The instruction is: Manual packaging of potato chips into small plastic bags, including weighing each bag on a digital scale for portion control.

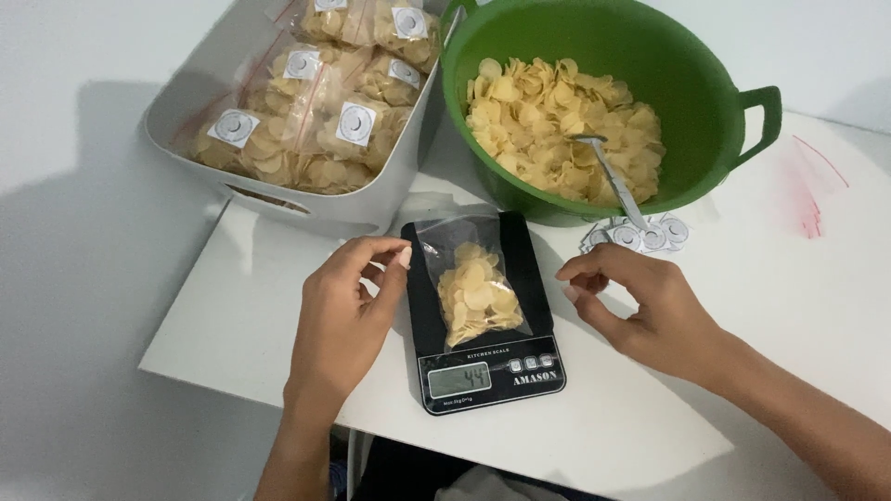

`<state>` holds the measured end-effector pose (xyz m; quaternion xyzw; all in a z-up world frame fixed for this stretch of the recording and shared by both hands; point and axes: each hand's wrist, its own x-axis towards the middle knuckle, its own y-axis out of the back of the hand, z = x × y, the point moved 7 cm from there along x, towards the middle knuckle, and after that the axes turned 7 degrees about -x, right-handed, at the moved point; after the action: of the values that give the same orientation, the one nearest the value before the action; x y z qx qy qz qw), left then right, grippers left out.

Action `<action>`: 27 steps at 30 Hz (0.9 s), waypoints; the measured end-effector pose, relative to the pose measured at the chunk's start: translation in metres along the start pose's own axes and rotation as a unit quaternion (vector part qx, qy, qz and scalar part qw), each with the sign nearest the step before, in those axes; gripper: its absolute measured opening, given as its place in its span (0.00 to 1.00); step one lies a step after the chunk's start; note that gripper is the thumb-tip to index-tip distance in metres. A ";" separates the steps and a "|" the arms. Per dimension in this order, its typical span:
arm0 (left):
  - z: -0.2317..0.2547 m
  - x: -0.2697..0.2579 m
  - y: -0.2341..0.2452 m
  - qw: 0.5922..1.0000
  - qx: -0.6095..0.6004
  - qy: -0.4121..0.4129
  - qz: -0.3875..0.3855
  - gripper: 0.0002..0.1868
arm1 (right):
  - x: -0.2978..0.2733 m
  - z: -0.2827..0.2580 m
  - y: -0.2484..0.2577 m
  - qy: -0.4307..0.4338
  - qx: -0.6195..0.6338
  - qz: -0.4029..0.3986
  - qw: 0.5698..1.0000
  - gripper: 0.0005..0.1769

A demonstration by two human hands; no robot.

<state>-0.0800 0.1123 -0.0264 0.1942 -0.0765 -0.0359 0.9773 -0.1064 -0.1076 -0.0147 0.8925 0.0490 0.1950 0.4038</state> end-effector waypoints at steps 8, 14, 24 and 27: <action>0.001 0.001 0.003 1.000 0.015 0.009 0.018 0.11 | -0.003 0.007 -0.001 -0.008 -0.007 -0.005 1.000 0.09; -0.002 0.002 0.004 0.999 0.015 0.025 0.014 0.11 | -0.002 0.009 -0.001 -0.024 -0.010 -0.014 1.000 0.09; 0.023 0.020 -0.007 0.987 0.134 0.005 -0.091 0.20 | -0.005 0.016 -0.004 -0.051 -0.028 -0.038 0.998 0.09; 0.027 0.028 -0.015 0.973 0.182 0.018 -0.142 0.21 | -0.008 0.017 -0.005 -0.058 -0.022 -0.041 0.997 0.09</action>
<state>-0.0570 0.0859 -0.0037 0.3779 -0.0360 -0.1559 0.9119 -0.1065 -0.1176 -0.0312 0.8905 0.0584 0.1274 0.4329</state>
